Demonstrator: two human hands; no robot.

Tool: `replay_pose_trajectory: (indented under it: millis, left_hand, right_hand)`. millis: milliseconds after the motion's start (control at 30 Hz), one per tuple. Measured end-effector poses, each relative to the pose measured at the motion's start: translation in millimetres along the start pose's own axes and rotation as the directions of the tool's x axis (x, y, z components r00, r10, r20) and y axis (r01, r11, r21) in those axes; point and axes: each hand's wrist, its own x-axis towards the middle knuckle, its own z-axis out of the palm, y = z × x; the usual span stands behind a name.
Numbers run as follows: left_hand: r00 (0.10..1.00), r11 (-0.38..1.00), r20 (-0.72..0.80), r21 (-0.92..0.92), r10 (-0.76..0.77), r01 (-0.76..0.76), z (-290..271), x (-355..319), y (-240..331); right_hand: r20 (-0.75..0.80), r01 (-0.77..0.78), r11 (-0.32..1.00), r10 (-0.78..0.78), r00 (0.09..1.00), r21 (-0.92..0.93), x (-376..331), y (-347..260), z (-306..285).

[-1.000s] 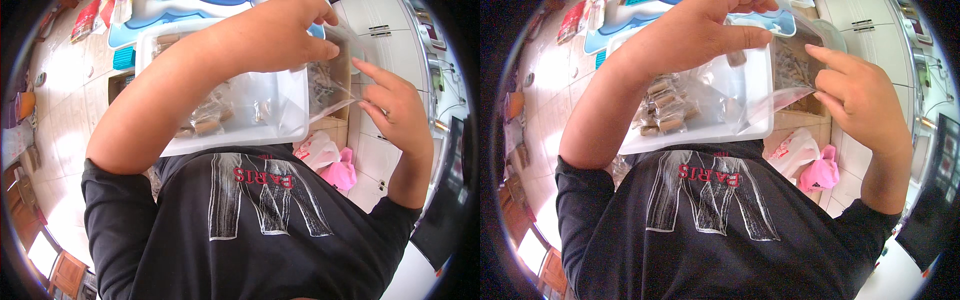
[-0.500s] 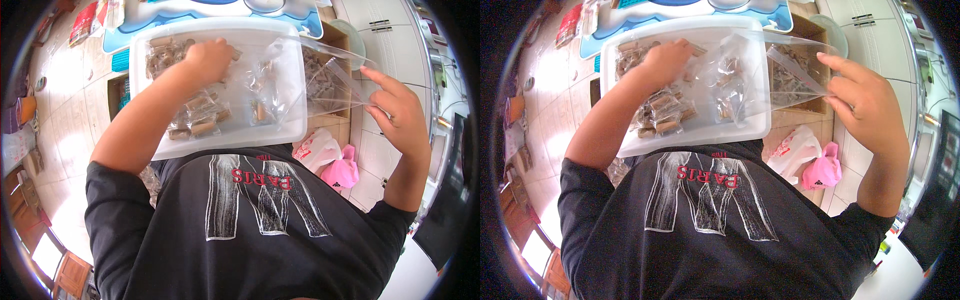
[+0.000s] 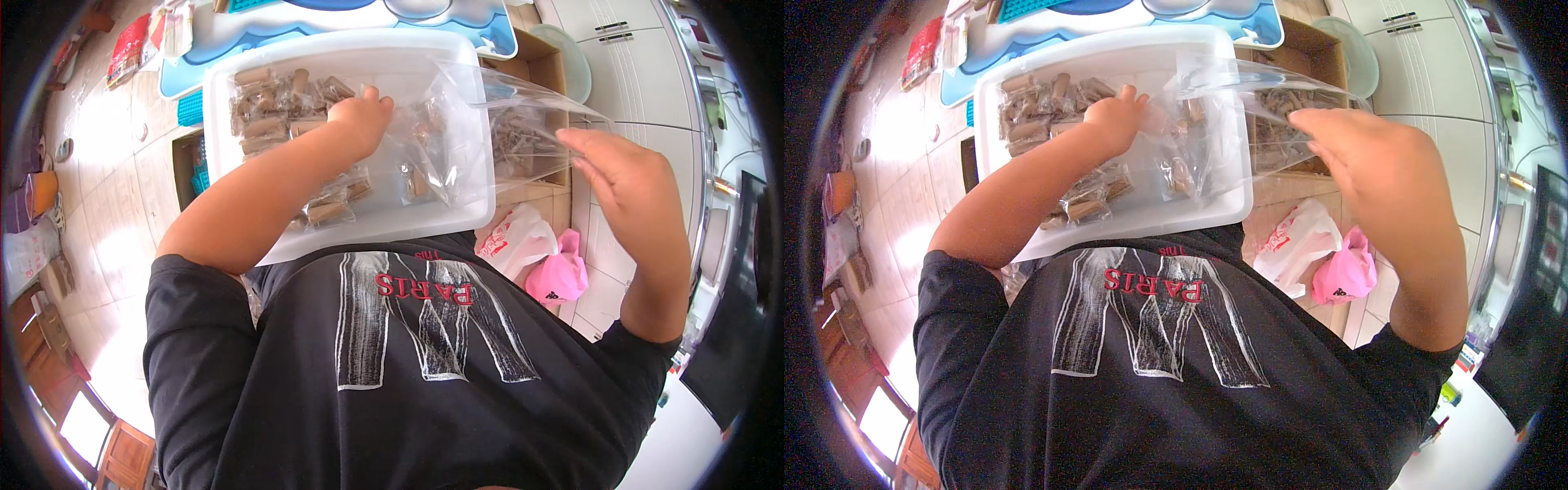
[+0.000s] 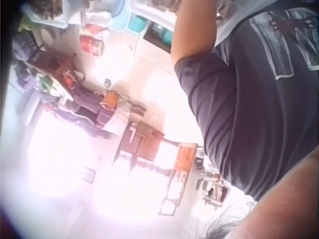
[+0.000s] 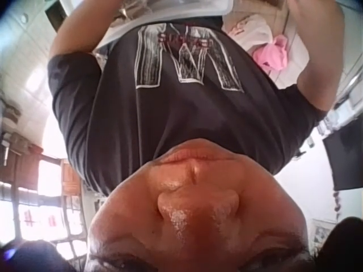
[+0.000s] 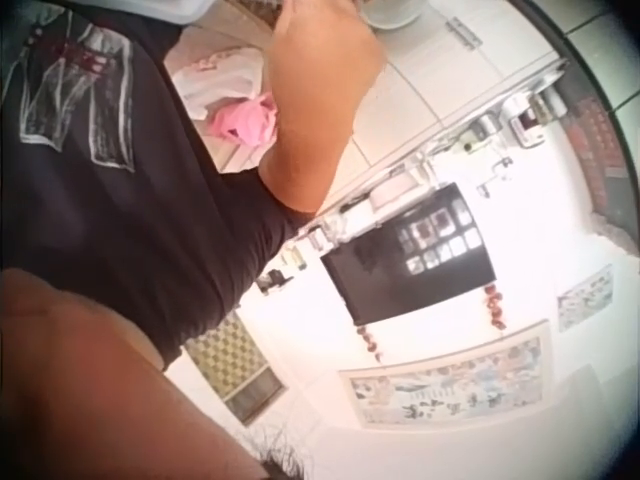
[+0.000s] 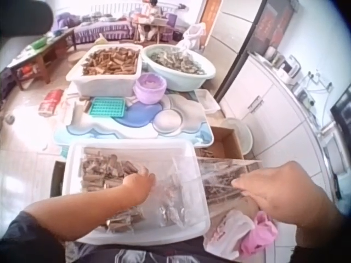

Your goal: The person picks up small plastic-wrapped parts from a white tray and places them into a large plastic bag by hand.

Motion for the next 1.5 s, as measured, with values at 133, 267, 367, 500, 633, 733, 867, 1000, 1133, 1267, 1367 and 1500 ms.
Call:
replay_pose_trajectory:
  millis: [133, 267, 367, 500, 633, 733, 867, 1000, 1133, 1267, 1367, 1500]
  left_hand:
    - [0.998, 0.999, -0.055, -0.03, 0.015, -0.017, 4.9, 2.9, 0.8]
    - [0.907, 0.915, -0.412, -0.393, -0.09, -0.088, -9.9, -3.4, -36.0]
    - [0.873, 0.543, -0.46, -0.78, -0.162, -0.311, -47.6, -19.0, -79.9]
    - [0.79, -0.154, -0.61, -0.788, 0.062, -0.596, -115.5, -89.5, -72.2]
    - [0.601, -0.216, -0.65, -0.742, 0.465, -0.635, -141.5, -123.9, -17.3]
    - [0.617, 0.113, -0.474, -0.729, 0.628, -0.675, -151.2, -123.2, 16.7]
    - [0.695, 0.439, -0.143, -0.682, 0.704, -0.585, -158.4, -108.0, 34.9]
    - [0.728, 0.631, -0.005, -0.495, 0.686, -0.598, -164.7, -84.8, 37.8]
    - [0.487, 0.644, -0.455, 0.302, 0.746, -0.703, -145.9, -77.7, 28.0]
    - [0.603, 0.654, -0.51, -0.101, 0.613, -0.75, -196.3, -97.8, 24.6]
    - [0.915, 0.95, -0.333, -0.13, 0.228, -0.284, -207.4, -114.4, -5.9]
    - [0.932, 0.922, 0.044, 0.137, 0.361, -0.363, -146.2, -85.3, -29.6]
  right_hand:
    - [-0.033, 0.169, 0.984, -0.167, 0.985, 0.053, 2.5, -12.7, 7.4]
    - [0.028, 0.311, 0.929, -0.323, 0.946, 0.201, 0.2, -16.2, -2.0]
    - [-0.077, 0.348, 0.883, -0.341, 0.937, 0.315, -6.8, -15.7, -2.8]
    - [-0.179, 0.299, 0.947, -0.276, 0.944, 0.12, -6.2, -21.8, 7.1]
    - [-0.14, 0.433, 0.901, -0.433, 0.89, -0.036, -6.8, -21.9, 4.7]
    - [-0.062, 0.451, 0.892, -0.452, 0.89, -0.031, -9.0, -28.4, -3.6]
    - [0.013, 0.481, 0.876, -0.482, 0.876, 0.019, -12.6, -27.5, -7.7]
    - [-0.055, 0.459, 0.888, -0.457, 0.888, 0.028, -13.9, -21.7, -0.3]
    - [-0.074, 0.381, 0.924, -0.379, 0.922, 0.014, -11.6, -15.1, -3.3]
    - [-0.089, 0.293, 0.949, -0.284, 0.955, 0.119, -16.7, 6.6, -1.9]
    - [-0.131, 0.206, 0.953, -0.18, 0.975, 0.223, -14.5, 24.7, -5.6]
    - [-0.113, 0.036, 0.929, 0.006, 0.994, 0.367, -32.4, 43.2, -3.3]
